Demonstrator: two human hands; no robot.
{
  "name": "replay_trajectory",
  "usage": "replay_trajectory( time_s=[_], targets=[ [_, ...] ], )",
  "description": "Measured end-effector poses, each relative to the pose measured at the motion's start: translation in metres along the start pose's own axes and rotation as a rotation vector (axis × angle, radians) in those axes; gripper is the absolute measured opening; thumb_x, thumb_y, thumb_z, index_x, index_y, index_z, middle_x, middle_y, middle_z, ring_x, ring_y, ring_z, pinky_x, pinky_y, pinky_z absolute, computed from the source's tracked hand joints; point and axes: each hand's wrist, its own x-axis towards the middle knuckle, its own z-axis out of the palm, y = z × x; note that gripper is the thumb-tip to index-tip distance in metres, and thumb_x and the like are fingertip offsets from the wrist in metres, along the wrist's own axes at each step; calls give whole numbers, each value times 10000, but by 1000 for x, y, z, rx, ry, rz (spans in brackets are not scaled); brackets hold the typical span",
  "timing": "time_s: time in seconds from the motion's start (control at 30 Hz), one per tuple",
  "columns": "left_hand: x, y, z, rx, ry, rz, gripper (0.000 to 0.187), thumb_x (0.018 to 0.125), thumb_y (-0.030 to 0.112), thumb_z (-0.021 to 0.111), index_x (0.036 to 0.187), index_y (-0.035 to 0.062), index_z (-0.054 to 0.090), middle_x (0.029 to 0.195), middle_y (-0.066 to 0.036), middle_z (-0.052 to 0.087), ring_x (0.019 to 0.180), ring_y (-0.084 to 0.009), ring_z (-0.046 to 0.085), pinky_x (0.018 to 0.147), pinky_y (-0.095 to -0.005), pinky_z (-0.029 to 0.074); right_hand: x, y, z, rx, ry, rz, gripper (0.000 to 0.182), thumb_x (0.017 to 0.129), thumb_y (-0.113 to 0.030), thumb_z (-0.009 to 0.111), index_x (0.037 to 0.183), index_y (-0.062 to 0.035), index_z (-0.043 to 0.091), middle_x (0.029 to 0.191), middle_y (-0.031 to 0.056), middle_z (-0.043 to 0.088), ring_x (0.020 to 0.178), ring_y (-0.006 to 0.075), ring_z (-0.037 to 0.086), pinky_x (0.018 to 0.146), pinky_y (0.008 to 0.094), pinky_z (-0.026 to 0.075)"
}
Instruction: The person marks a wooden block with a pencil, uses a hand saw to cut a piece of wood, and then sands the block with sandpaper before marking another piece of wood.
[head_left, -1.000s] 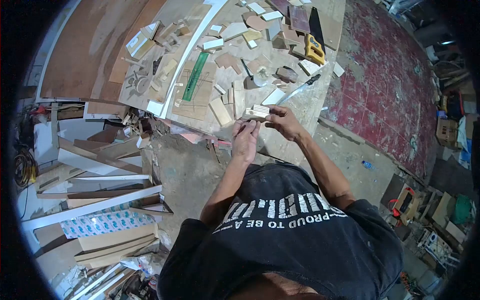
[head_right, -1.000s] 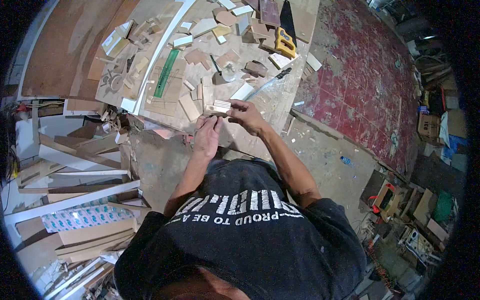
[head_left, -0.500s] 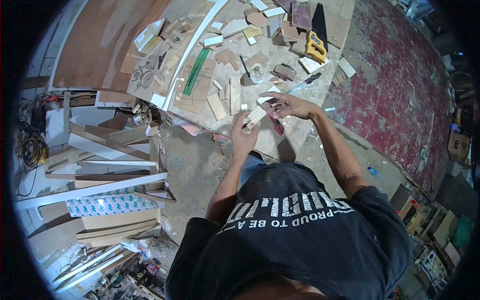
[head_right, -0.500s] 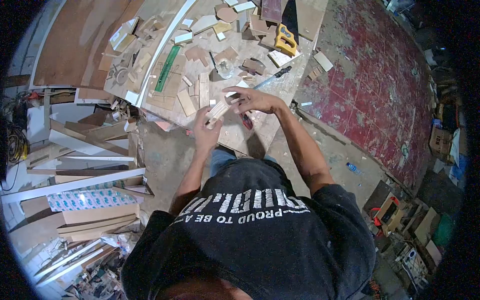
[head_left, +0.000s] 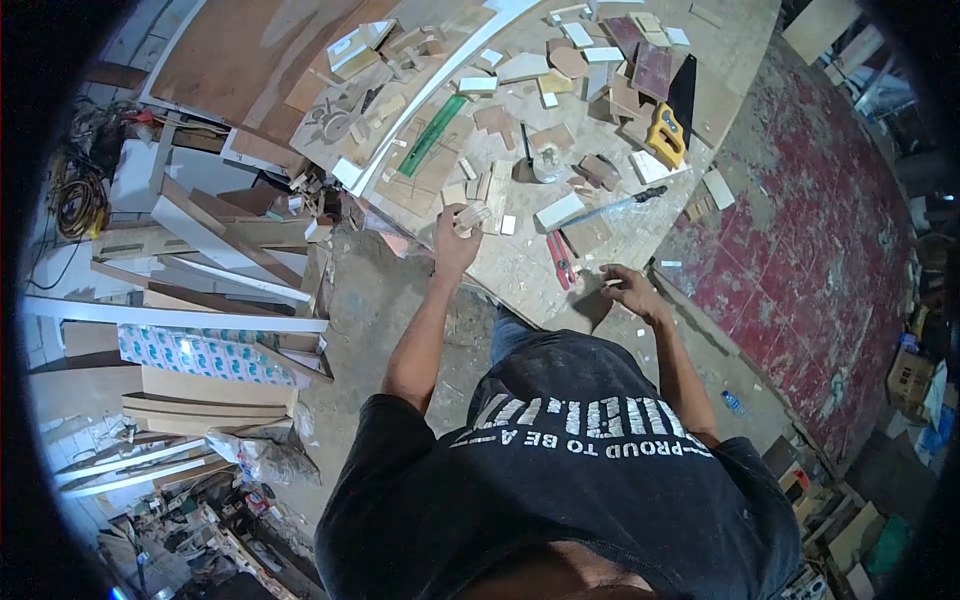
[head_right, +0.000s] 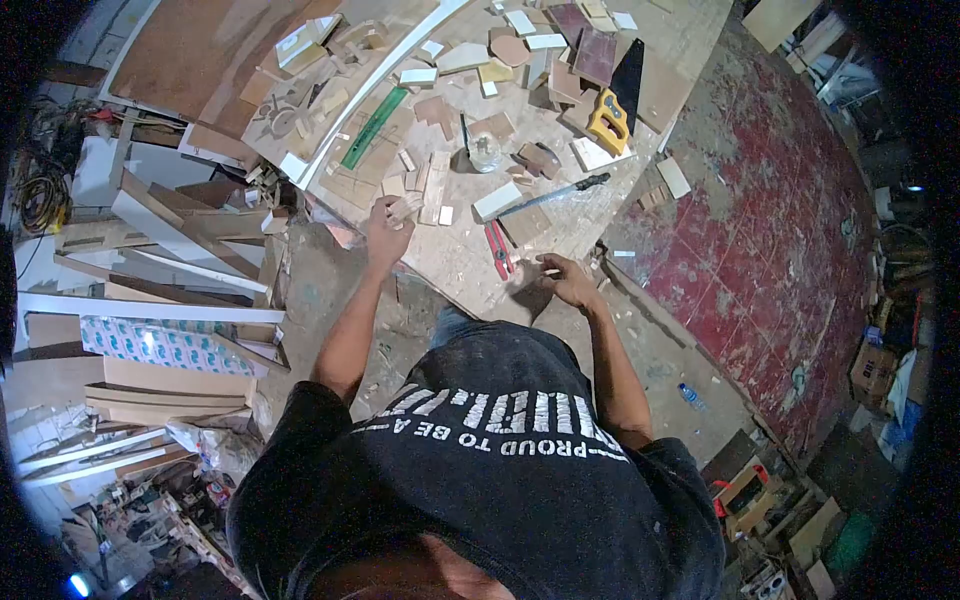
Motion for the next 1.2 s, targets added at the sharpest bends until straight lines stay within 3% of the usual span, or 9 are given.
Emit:
replay_trajectory(
  time_s=[0.37, 0.5, 0.7, 0.87, 0.9, 0.97, 1.0, 1.1, 1.2],
  targets=[
    [2, 19, 48, -331, -135, -63, 455, 704, 12, 699, 1135, 4, 552, 904, -101, 638, 817, -174, 615, 742, -305, 504, 55, -57, 9, 80, 88, -103, 469, 875, -256, 689, 1268, -21, 588, 1182, 162, 642, 1055, 236, 617, 898, 338, 491],
    [-26, 47, 50, -385, -380, -111, 443, 720, -10, 704, 1134, -3, 546, 966, -79, 626, 863, -149, 607, 758, -285, 497, 68, -77, 33, 508, -153, -67, 526, 912, -295, 664, 1376, -116, 492, 1046, 71, 654, 938, 158, 618, 766, 278, 501],
    [-58, 49, 51, -598, -474, -344, 417, 757, -19, 715, 1139, -1, 552, 1010, -48, 604, 913, -116, 588, 791, -265, 491, 63, -60, 50, 729, -318, 153, 382, 931, -225, 644, 1268, -73, 545, 979, 10, 644, 838, 118, 657, 695, 252, 531],
    [-68, 40, 51, -727, -500, -474, 448, 766, -45, 686, 1187, -29, 535, 998, -48, 593, 930, -120, 578, 838, -271, 487, 66, -62, 29, 564, -396, 186, 305, 958, -256, 609, 1181, -58, 546, 1029, 40, 630, 855, 140, 661, 717, 252, 539],
    [-65, 34, 54, -734, -505, -475, 448, 766, -45, 686, 1187, -29, 535, 998, -48, 593, 930, -120, 578, 838, -271, 487, 72, -71, 8, 496, -459, 176, 482, 953, -353, 604, 1323, -63, 497, 1106, 65, 627, 839, 146, 657, 755, 275, 531],
    [-68, 20, 49, -787, -374, -677, 442, 764, -38, 693, 1179, -17, 545, 1031, -62, 603, 939, -125, 588, 822, -278, 510, 101, -45, -27, 156, -17, 46, 449, 930, -398, 597, 1229, -64, 569, 1049, 85, 668, 846, 163, 658, 719, 304, 514],
    [-69, 0, 48, -746, -356, -601, 444, 807, -68, 633, 1226, -21, 493, 1059, -114, 626, 924, -218, 649, 863, -411, 574, 112, -22, -63, 382, -181, -357, 428, 916, -376, 601, 1213, -68, 576, 1006, 69, 678, 859, 168, 651, 712, 334, 510],
    [-58, 1, 20, -1012, -62, -752, 423, 823, -64, 618, 1226, -13, 501, 1028, -110, 629, 928, -221, 646, 867, -403, 571, 159, -23, -127, 152, 680, 49, 181, 876, -155, 592, 977, -24, 667, 836, 76, 670, 696, 161, 608, 647, 324, 480],
    [-61, -30, -7, -1024, 119, -791, 386, 837, -41, 615, 1205, 33, 525, 1046, -85, 634, 961, -206, 631, 787, -369, 552, 164, -83, -129, -225, 809, -26, 175, 874, -141, 594, 925, 0, 685, 755, 72, 655, 679, 158, 607, 622, 319, 467]
  ],
)
